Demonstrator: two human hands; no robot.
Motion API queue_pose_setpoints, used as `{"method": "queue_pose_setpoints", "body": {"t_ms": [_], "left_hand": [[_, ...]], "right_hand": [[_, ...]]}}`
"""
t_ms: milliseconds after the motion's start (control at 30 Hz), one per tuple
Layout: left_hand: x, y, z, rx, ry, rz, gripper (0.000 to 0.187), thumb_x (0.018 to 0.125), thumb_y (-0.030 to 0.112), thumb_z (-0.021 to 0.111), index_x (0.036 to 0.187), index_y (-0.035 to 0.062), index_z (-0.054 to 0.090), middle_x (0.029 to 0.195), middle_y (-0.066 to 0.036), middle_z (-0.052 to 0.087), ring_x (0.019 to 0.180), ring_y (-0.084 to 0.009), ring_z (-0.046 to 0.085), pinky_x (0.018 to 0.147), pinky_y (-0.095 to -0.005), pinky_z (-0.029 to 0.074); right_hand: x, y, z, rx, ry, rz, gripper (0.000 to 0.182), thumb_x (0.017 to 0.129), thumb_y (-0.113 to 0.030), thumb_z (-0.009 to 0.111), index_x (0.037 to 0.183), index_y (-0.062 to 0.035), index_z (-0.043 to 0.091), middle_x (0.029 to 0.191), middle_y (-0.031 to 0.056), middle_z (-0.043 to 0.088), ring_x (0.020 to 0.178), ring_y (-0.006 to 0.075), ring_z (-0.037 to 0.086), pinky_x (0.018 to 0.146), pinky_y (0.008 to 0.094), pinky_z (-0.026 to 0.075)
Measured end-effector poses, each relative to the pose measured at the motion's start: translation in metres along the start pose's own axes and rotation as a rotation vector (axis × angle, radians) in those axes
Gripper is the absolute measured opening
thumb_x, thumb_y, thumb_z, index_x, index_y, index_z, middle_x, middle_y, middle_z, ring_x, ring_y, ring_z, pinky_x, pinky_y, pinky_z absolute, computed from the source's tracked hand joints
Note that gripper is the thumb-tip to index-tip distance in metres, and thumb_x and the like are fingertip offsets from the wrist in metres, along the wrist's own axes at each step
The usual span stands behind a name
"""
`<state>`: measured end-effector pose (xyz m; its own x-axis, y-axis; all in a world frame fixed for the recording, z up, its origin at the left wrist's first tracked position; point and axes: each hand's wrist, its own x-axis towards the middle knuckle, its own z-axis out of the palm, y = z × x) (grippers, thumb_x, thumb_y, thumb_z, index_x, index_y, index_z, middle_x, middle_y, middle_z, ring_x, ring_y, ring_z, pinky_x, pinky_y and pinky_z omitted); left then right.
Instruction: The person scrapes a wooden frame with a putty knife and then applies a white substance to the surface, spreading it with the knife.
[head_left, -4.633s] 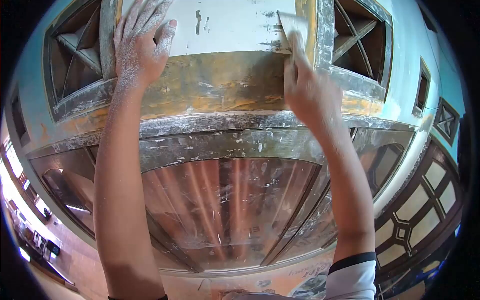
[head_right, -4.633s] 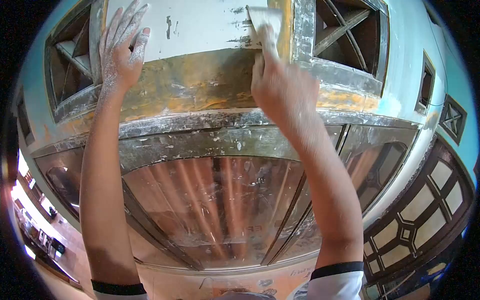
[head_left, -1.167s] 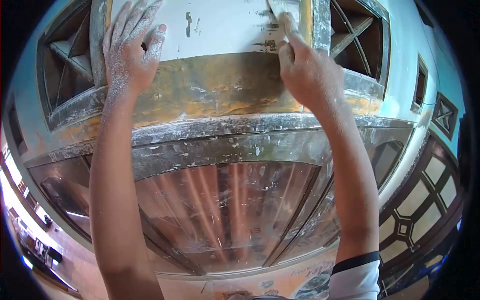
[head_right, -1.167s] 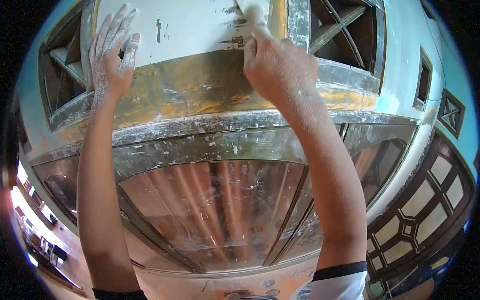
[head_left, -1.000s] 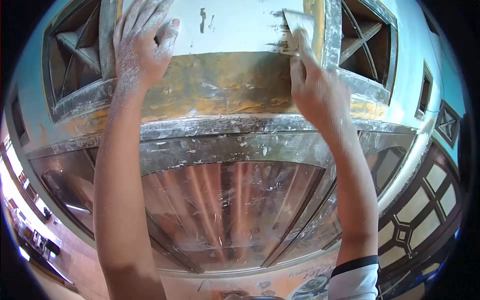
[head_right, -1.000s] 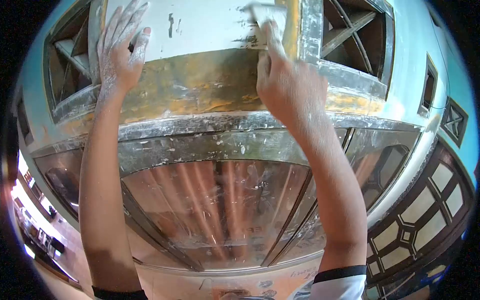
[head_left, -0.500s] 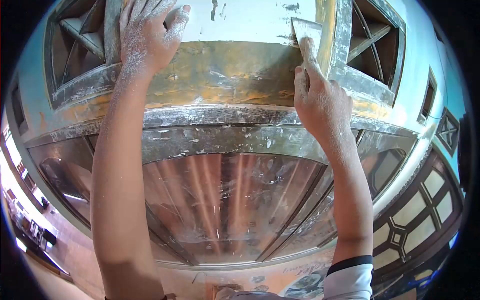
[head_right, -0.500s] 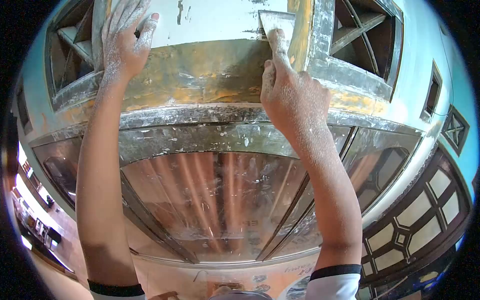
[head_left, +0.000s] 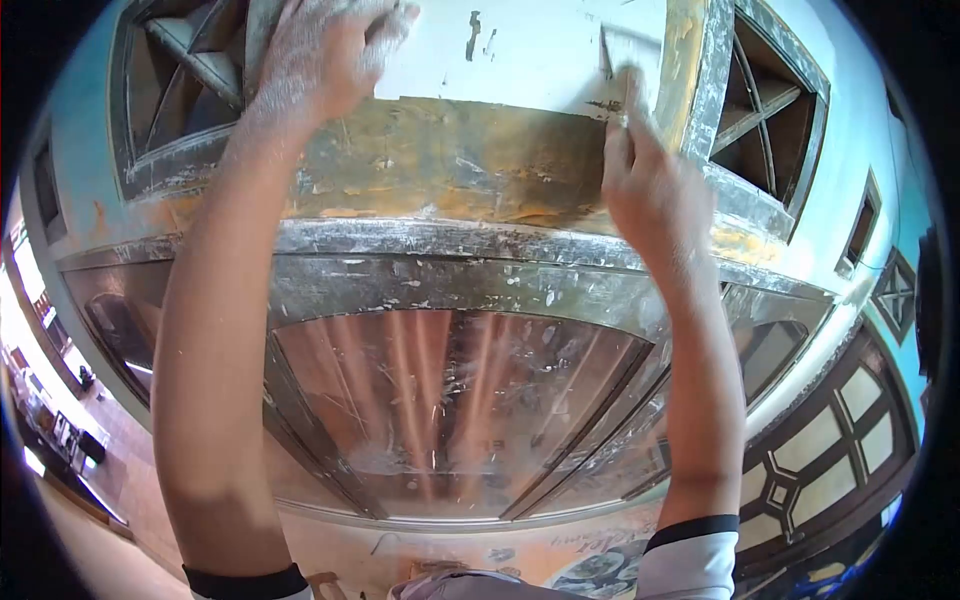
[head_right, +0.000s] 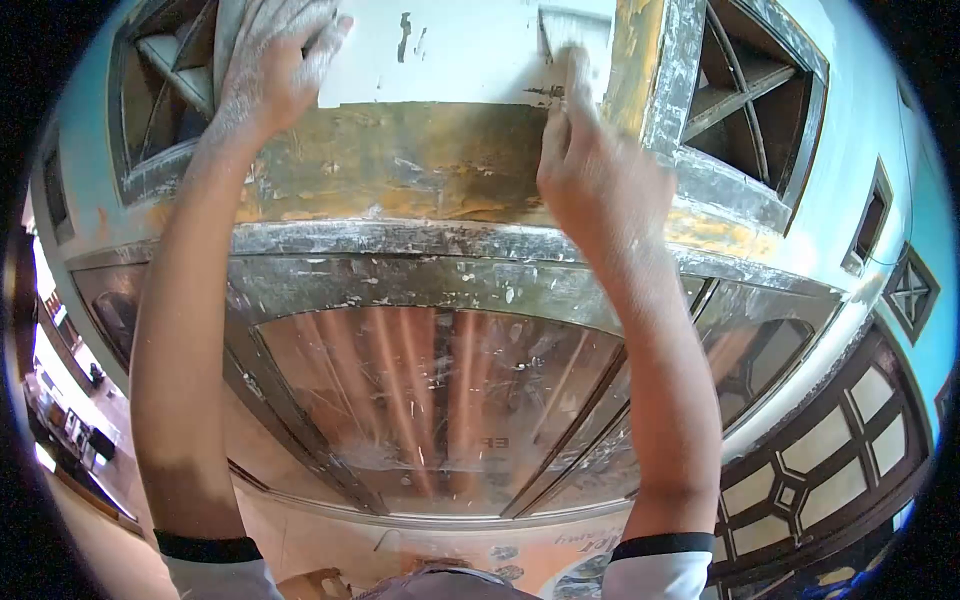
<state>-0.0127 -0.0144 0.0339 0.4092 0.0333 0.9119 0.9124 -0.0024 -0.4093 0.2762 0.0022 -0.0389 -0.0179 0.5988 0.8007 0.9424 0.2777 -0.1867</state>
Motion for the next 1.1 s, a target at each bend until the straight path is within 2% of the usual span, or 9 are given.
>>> {"method": "queue_pose_setpoints", "body": {"t_ms": [133,300,333,433,600,800,933,1000,1100], "left_hand": [[0.036,-0.010,0.012,0.104,0.050,0.012,0.048,0.104,0.023,0.054,0.150,0.0066,0.052,0.162,-0.016,0.041,0.155,-0.0361,0.029,0.127,-0.0484,0.022],[0.035,-0.016,0.025,0.026,0.099,0.001,0.049,0.104,0.023,0.053,0.151,0.0087,0.052,0.163,-0.016,0.041,0.155,-0.0350,0.029,0.128,-0.0477,0.020],[0.035,-0.016,0.025,0.000,0.111,0.005,0.049,0.104,0.023,0.054,0.151,0.0084,0.052,0.163,-0.016,0.041,0.155,-0.0347,0.029,0.128,-0.0475,0.019],[0.031,-0.015,0.023,0.025,0.134,0.017,0.049,0.104,0.023,0.054,0.151,0.0078,0.052,0.162,-0.016,0.042,0.155,-0.0346,0.029,0.128,-0.0472,0.019],[0.032,-0.014,0.027,0.050,0.153,0.016,0.050,0.103,0.023,0.055,0.150,0.0070,0.052,0.161,-0.017,0.043,0.154,-0.0352,0.030,0.128,-0.0475,0.020],[0.032,-0.013,0.021,-0.031,0.153,0.022,0.048,0.101,0.022,0.057,0.147,0.0064,0.056,0.159,-0.017,0.046,0.153,-0.0360,0.032,0.126,-0.0485,0.022],[0.033,-0.011,0.014,-0.006,0.155,0.040,0.049,0.099,0.023,0.057,0.145,0.0070,0.057,0.158,-0.017,0.047,0.151,-0.0373,0.034,0.126,-0.0497,0.023],[0.031,-0.009,0.014,-0.033,0.135,0.016,0.049,0.099,0.024,0.057,0.145,0.0074,0.057,0.157,-0.017,0.047,0.151,-0.0377,0.034,0.126,-0.0501,0.023],[0.032,-0.009,0.012,0.001,0.125,0.002,0.050,0.099,0.025,0.057,0.146,0.0084,0.056,0.158,-0.016,0.047,0.151,-0.0377,0.033,0.126,-0.0505,0.022]], "right_hand": [[0.074,0.015,-0.012,-0.054,0.372,-0.179,0.046,0.105,-0.039,0.043,0.145,-0.0221,0.058,0.095,0.0252,0.075,0.092,0.0444,0.074,0.084,0.0585,0.058],[0.036,0.003,-0.006,-0.105,0.278,-0.134,0.053,0.105,-0.035,0.044,0.156,-0.0221,0.043,0.084,0.0231,0.075,0.078,0.0426,0.075,0.073,0.0561,0.060],[0.019,-0.008,-0.004,-0.050,0.129,0.007,0.055,0.105,-0.042,0.045,0.159,-0.0287,0.040,0.085,0.0276,0.072,0.086,0.0486,0.071,0.080,0.0567,0.056],[0.004,-0.003,0.015,-0.091,0.246,-0.139,0.056,0.104,-0.031,0.044,0.158,-0.0134,0.039,0.072,0.0199,0.072,0.062,0.0414,0.071,0.059,0.0532,0.059],[0.077,0.003,-0.022,-0.063,0.316,-0.156,0.040,0.105,-0.037,0.040,0.129,-0.0139,0.062,0.098,0.0263,0.074,0.096,0.0468,0.072,0.087,0.0607,0.056],[0.020,-0.013,-0.004,0.000,0.138,0.041,0.048,0.105,-0.040,0.044,0.148,-0.0215,0.055,0.106,0.0313,0.070,0.102,0.0498,0.067,0.090,0.0545,0.055],[0.073,-0.001,-0.023,-0.016,0.328,-0.117,0.051,0.107,-0.040,0.044,0.154,-0.0234,0.048,0.104,0.0289,0.071,0.102,0.0495,0.067,0.091,0.0550,0.054],[0.121,0.009,-0.035,-0.019,0.406,-0.313,0.043,0.103,-0.036,0.038,0.129,-0.0148,0.066,0.110,0.0265,0.073,0.103,0.0493,0.069,0.093,0.0563,0.055],[0.124,-0.006,-0.051,0.209,0.286,-0.066,0.025,0.103,-0.012,0.046,0.116,0.0008,0.064,0.118,0.0294,0.067,0.092,0.0443,0.070,0.082,0.0536,0.057]]}}
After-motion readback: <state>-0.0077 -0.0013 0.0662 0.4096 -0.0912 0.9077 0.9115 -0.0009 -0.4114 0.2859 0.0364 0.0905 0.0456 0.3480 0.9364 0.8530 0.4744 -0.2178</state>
